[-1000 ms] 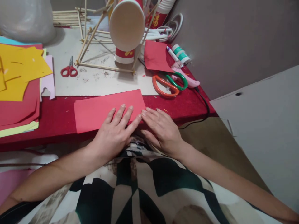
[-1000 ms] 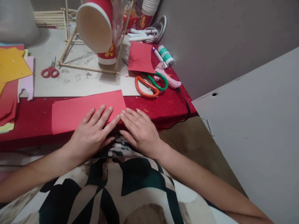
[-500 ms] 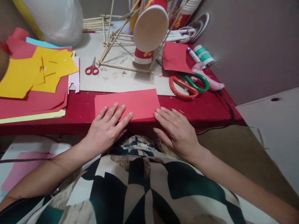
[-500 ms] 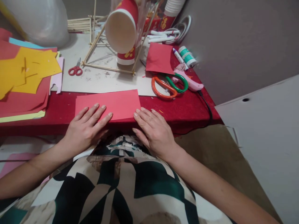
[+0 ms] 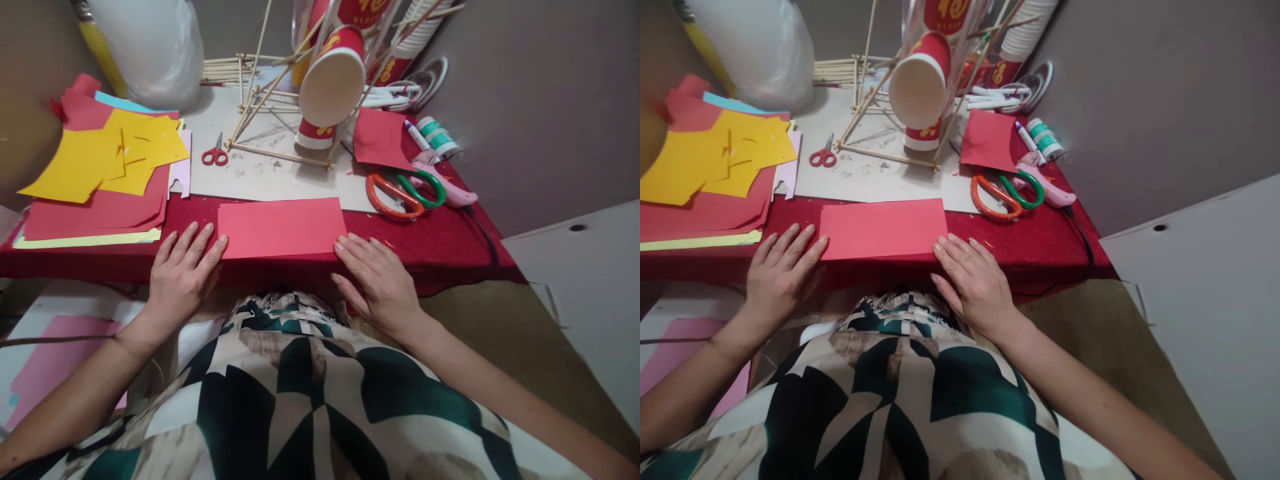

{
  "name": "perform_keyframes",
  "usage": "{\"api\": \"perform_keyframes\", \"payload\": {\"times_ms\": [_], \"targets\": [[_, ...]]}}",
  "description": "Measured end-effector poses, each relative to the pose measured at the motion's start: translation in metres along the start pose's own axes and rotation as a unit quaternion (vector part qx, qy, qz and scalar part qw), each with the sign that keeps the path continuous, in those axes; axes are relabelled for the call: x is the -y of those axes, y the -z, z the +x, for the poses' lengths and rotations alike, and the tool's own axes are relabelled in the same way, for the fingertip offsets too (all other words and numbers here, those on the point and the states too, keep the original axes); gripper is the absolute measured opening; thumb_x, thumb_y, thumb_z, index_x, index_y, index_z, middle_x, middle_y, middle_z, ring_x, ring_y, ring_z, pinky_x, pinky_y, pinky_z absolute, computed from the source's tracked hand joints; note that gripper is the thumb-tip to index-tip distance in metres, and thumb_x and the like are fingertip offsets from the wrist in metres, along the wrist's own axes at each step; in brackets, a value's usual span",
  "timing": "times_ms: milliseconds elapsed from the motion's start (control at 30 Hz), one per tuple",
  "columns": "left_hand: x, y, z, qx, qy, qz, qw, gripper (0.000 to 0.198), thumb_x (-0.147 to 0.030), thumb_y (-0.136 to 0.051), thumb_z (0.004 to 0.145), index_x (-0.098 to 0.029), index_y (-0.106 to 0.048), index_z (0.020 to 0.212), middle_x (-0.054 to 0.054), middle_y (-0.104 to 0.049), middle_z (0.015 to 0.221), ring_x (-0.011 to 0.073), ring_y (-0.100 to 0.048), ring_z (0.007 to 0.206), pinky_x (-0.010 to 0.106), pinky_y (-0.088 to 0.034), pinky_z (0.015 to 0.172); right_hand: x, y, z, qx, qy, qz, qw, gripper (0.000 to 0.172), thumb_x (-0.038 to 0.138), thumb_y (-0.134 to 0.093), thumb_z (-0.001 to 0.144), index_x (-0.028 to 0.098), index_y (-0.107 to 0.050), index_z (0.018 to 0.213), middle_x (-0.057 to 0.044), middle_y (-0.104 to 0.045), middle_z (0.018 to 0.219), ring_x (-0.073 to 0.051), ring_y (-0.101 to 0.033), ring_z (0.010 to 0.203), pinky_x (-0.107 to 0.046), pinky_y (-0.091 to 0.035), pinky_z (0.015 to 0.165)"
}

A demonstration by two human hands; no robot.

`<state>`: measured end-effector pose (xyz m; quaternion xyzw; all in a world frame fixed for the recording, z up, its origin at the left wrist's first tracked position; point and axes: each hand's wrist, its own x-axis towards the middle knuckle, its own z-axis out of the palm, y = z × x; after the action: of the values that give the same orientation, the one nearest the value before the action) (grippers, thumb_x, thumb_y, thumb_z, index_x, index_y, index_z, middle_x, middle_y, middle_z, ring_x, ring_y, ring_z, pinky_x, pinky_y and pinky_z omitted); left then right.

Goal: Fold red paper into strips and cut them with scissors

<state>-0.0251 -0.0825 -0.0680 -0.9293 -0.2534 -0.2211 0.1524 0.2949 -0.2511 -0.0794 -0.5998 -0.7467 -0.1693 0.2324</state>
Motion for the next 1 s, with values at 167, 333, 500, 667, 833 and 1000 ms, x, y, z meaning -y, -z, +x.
{"api": "perform_keyframes", "payload": {"times_ms": [167, 333, 500, 667, 833, 1000], "targets": [[0.002, 0.007, -0.01, -0.004, 0.069, 0.0, 0.998, 0.062, -0.029, -0.067, 0.093, -0.017, -0.051, 0.152, 0.02, -0.059, 0.149, 0.0382, -0.052, 0.143, 0.052, -0.037, 0.117, 0.0, -0.002, -0.001, -0.016, -0.003, 0.006, 1.0, 0.058, 0.02, -0.065, 0.095, 0.017, -0.048, 0.151, -0.018, -0.071, 0.135, -0.033, -0.066, 0.13, -0.051, -0.051, 0.108], [-0.015, 0.006, -0.003, -0.046, 0.1, -0.046, 0.993, 0.075, -0.03, -0.071, 0.09, -0.018, -0.041, 0.158, 0.024, -0.054, 0.153, 0.0374, -0.053, 0.141, 0.055, -0.036, 0.118, -0.002, -0.006, -0.001, -0.048, -0.002, 0.022, 0.999, 0.054, 0.019, -0.066, 0.094, 0.018, -0.052, 0.146, -0.017, -0.074, 0.13, -0.032, -0.068, 0.126, -0.05, -0.053, 0.106], [-0.015, 0.0, 0.015, -0.055, -0.011, -0.162, 0.985, 0.044, -0.016, -0.064, 0.089, -0.02, -0.065, 0.133, 0.019, -0.066, 0.142, 0.032, -0.057, 0.139, 0.053, -0.043, 0.115, -0.006, -0.008, -0.002, -0.079, 0.01, 0.047, 0.996, 0.054, 0.014, -0.068, 0.092, 0.019, -0.054, 0.144, -0.016, -0.076, 0.124, -0.031, -0.071, 0.121, -0.05, -0.055, 0.102], [-0.006, 0.018, 0.038, -0.034, -0.015, -0.314, 0.949, 0.028, -0.016, -0.059, 0.091, -0.024, -0.077, 0.112, 0.008, -0.08, 0.116, 0.025, -0.073, 0.116, 0.05, -0.048, 0.112, -0.016, -0.006, 0.008, -0.104, 0.008, 0.089, 0.991, 0.052, 0.013, -0.07, 0.089, 0.022, -0.061, 0.139, -0.014, -0.078, 0.118, -0.03, -0.072, 0.118, -0.05, -0.056, 0.1], [-0.013, 0.046, 0.07, -0.108, 0.172, -0.456, 0.867, 0.007, -0.024, -0.076, 0.086, -0.026, -0.081, 0.09, 0.001, -0.082, 0.092, 0.0212, -0.077, 0.087, 0.038, -0.06, 0.09, -0.02, 0.013, 0.045, -0.125, -0.036, 0.222, 0.966, 0.026, 0.015, -0.07, 0.09, 0.026, -0.078, 0.112, -0.008, -0.082, 0.107, -0.027, -0.076, 0.106, -0.046, -0.06, 0.093], [-0.001, 0.049, 0.105, -0.097, 0.319, -0.572, 0.75, 0.03, -0.047, -0.078, 0.082, -0.019, -0.072, 0.071, 0.0, -0.07, 0.067, 0.0152, -0.063, 0.061, 0.025, -0.051, 0.056, -0.016, 0.03, 0.079, -0.155, -0.196, 0.405, 0.879, 0.005, 0.025, -0.078, 0.085, 0.028, -0.082, 0.084, -0.001, -0.081, 0.079, -0.02, -0.076, 0.072, -0.033, -0.062, 0.069]]}}
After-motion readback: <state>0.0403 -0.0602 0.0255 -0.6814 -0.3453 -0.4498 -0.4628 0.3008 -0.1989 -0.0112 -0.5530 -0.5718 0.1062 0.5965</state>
